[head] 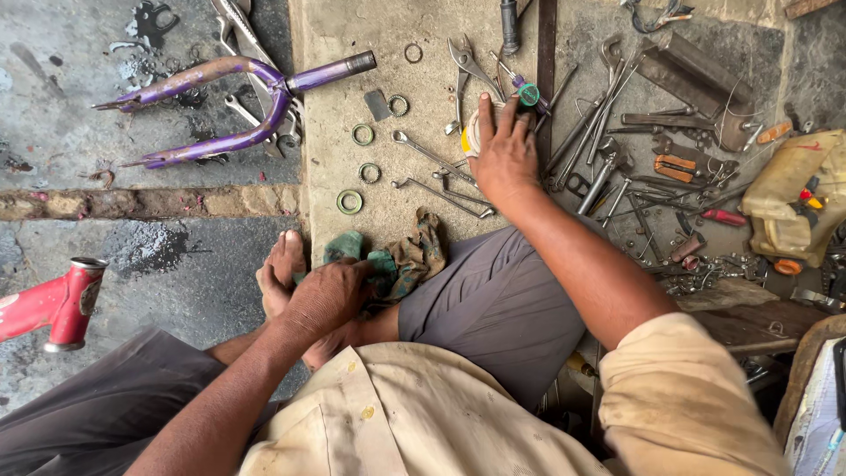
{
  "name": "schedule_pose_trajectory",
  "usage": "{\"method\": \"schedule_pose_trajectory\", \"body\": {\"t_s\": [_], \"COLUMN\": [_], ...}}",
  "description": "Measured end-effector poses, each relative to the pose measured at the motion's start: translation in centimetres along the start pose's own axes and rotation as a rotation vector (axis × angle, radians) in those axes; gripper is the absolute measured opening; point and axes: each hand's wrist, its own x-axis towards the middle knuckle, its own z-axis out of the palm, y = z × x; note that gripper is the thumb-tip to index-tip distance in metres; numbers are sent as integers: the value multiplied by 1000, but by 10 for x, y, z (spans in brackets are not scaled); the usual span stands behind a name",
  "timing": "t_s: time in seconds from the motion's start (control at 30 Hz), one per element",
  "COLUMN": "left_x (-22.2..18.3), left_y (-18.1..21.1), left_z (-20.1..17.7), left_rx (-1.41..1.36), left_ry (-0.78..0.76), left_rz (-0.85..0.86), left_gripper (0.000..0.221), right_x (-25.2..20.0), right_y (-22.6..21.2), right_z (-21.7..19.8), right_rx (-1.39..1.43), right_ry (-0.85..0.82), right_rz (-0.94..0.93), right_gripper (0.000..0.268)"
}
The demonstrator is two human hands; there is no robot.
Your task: The person greases and installs ball bearings into the head tube of a bicycle frame, then fits the fork through the head tube.
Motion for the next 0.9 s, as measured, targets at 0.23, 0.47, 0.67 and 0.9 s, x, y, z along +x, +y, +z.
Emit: {"method": "schedule_pose_trajectory", "body": {"t_s": [0.23,0.47,0.67,0.9], "left_x": [2,-4,3,8], "left_y": [7,-6,2,20], "left_z": [11,10,10,-9], "left_rx": [156,11,110,25], "left_ry": [-85,4,-59,34], "left_rz": [2,7,-16,-104], "left_gripper": [27,28,29,32], "right_x": [-7,-2,85,108], "right_y": [-1,51,159,167], "right_z": [-10,-39,9,57], "right_rx": [63,290,308,11], "right_ry": [10,123,313,639], "right_rz": [-8,105,267,111], "right_gripper": [100,110,103,82]}}
